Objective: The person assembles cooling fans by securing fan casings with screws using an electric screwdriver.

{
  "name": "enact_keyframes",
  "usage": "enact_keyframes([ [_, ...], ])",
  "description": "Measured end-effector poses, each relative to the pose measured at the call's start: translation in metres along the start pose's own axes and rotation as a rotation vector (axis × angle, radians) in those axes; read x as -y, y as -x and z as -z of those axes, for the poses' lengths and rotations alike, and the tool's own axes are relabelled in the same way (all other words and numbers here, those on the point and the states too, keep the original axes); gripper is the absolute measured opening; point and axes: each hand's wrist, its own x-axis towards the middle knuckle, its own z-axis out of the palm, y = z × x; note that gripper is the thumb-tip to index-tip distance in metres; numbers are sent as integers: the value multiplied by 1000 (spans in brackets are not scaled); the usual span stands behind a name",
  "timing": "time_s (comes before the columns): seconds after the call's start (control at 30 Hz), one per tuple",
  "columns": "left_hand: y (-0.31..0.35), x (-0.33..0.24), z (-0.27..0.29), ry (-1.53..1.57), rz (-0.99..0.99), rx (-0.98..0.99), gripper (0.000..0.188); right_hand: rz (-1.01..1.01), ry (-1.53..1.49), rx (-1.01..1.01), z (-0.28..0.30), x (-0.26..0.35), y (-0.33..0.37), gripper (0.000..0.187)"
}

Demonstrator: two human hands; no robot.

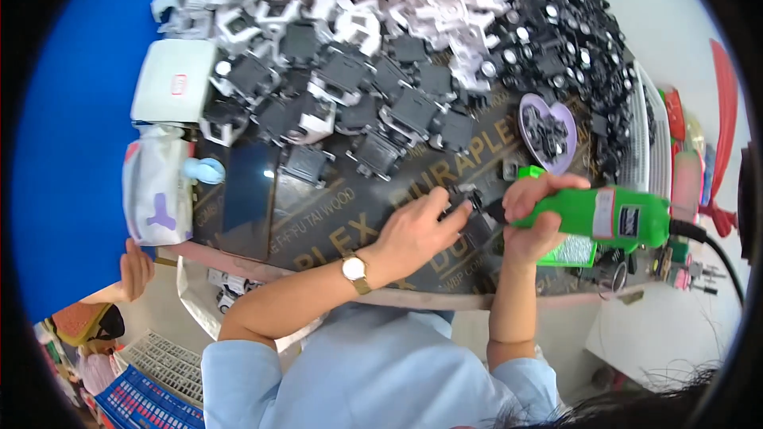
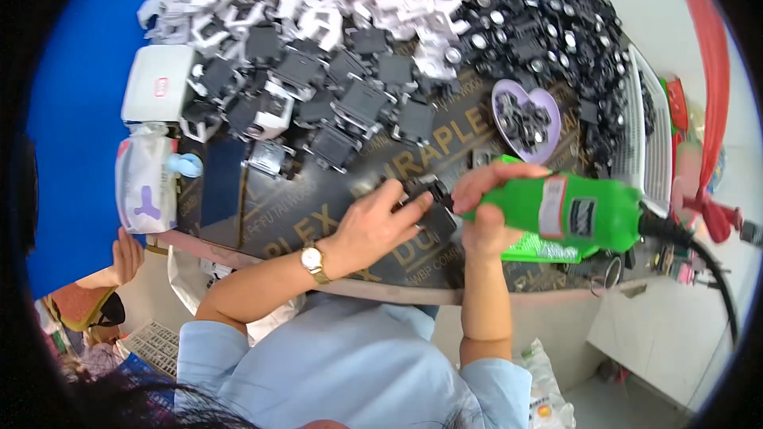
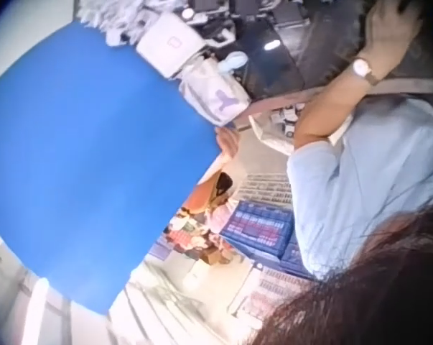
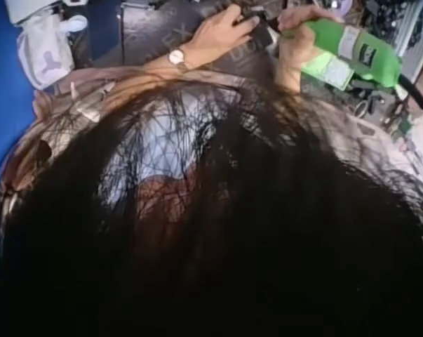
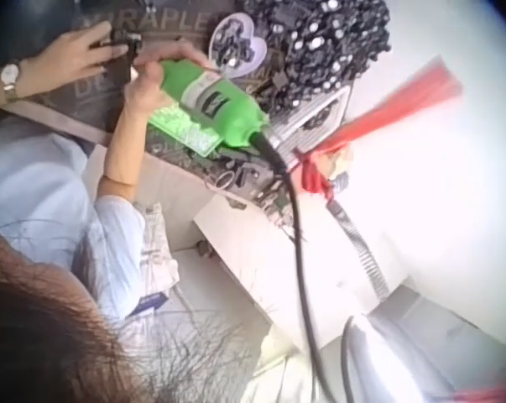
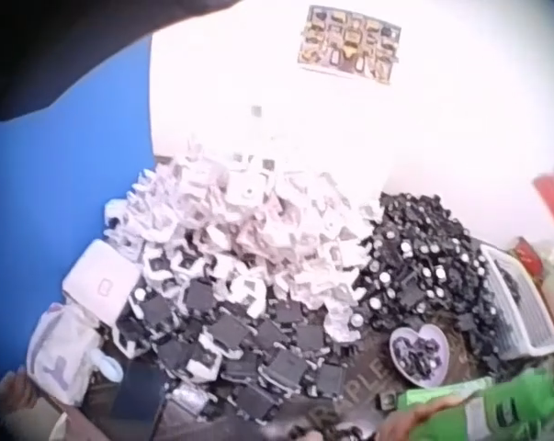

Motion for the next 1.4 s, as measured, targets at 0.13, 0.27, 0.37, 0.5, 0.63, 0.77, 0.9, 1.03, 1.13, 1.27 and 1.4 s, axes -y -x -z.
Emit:
enact_keyframes([
  [0.13, -3, 3, 3, 31, 39, 50, 44, 61, 78, -69, -1, -1, -4, 43],
  [0.27, -1, 8, 1, -21, 11, 25, 46, 138, 134, -83, -10, -4, 2, 40],
  [0.37, -3, 5, -1, -80, -42, -21, 45, 108, 74, -103, 2, -2, -2, 40],
  [0.5, -1, 4, -4, -89, -34, -7, 46, 123, -63, 106, 9, 2, -3, 56],
  [0.63, -2, 3, -3, -94, -4, 7, 50, 173, -138, 107, 14, 17, 4, 77],
  [0.77, -2, 5, 1, -112, 109, 47, 51, 236, -13, -35, 48, 47, -12, 90],
  [0.9, -5, 6, 3, -108, 159, 85, 54, 223, 191, -114, 95, 50, -7, 91],
  [1.03, -7, 12, -6, -77, 109, 33, 59, 229, 104, -92, 107, 38, 3, 89],
  [1.13, -8, 10, -7, -101, 103, 37, 59, 226, 170, -10, 110, 26, 3, 91],
  [1.27, -8, 9, -8, -75, 108, 28, 59, 198, 126, 40, 110, 16, 2, 91],
  [1.4, -8, 10, -7, -76, 113, 37, 60, 167, 162, 46, 112, 17, 1, 90],
])
